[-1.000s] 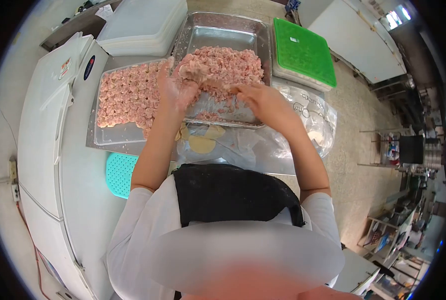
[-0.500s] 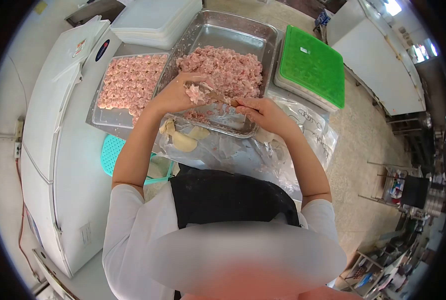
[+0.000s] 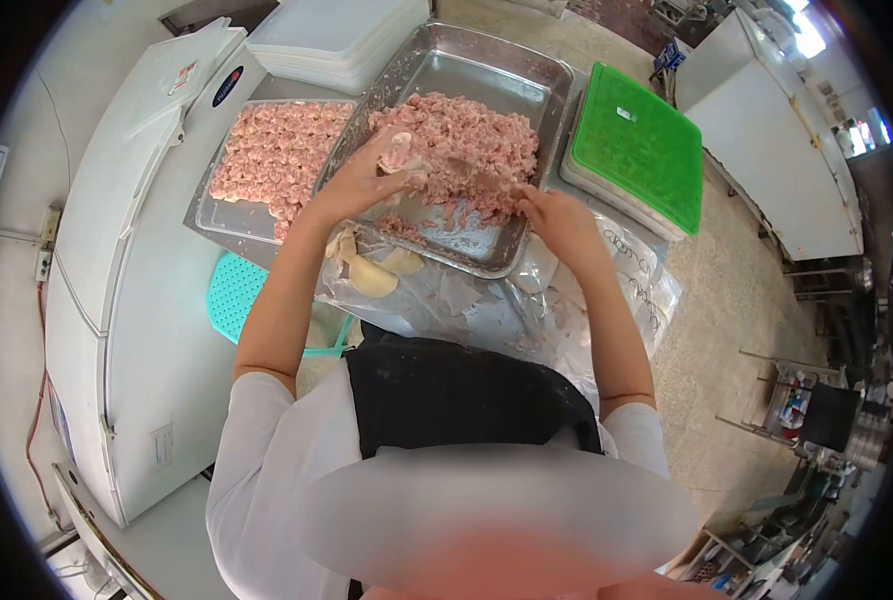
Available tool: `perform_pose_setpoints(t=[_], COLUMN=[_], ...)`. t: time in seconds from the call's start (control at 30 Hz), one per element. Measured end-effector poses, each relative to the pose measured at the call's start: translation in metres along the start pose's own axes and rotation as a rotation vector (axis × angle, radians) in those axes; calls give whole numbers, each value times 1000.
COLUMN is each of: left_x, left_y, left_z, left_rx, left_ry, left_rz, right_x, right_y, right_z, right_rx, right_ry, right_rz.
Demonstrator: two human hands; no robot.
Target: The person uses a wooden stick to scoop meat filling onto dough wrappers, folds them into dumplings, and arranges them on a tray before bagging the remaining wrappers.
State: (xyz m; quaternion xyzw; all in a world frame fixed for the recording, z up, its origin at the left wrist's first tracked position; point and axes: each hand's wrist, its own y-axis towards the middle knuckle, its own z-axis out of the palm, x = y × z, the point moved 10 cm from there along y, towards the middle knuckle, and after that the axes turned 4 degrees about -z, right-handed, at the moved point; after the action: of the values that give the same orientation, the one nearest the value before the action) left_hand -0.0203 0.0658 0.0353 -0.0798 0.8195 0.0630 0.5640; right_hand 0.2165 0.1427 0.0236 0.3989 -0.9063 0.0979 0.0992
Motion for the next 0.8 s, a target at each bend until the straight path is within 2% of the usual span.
perform_pose_setpoints(t=[0.07, 0.1, 0.17, 0.2, 0.27, 0.3, 0.33, 0.37, 0.4, 0.5, 0.57, 0.63, 0.7, 0.73, 0.8], left_x=[-46, -57, -67, -65, -67, -59, -47, -37, -36, -29, -10, -10, -16, -23, -13], left_y=[-13, -16, -27, -27, -31, -33, -32, -31, -33, -39, -37, -49, -65, -74, -87], left_z=[-9, -14, -5, -8, 5, 4, -6, -21, -29, -55, -63, -84, -104, -117, -135], left_rx=[0, 1, 146, 149, 342, 342, 222, 98, 94, 52, 200, 239, 286, 287, 296], left_ry=[43, 37, 300, 292, 289, 282, 336, 392, 390, 345, 402, 305, 207, 201, 193], left_rz=[160, 168, 188, 194, 311, 321, 310, 296, 302, 267, 121, 203, 280, 269, 254], right_x=[10, 20, 59, 67, 88, 96, 105, 106, 109, 152, 166, 190, 221, 231, 247], right_y=[-18, -25, -35, -32, -25, -23, -28, -32, -35, -36, -34, -29, -30, -21, 3], right_z=[-37, -48, -50, -43, -19, -40, -51, -65, -76, -65, -78, -89, -93, -81, -33], right_rx=[-201, -205, -104, -105, -1, -50, -52, -142, -229, -329, -305, -283, -311, -307, -171], right_ry=[405, 396, 764, 756, 727, 634, 624, 355, 87, 75, 45, 17, 274, 273, 279], right_rz=[-92, -89, -198, -192, -258, -287, -285, -197, -108, -214, -196, -186, -256, -256, -234])
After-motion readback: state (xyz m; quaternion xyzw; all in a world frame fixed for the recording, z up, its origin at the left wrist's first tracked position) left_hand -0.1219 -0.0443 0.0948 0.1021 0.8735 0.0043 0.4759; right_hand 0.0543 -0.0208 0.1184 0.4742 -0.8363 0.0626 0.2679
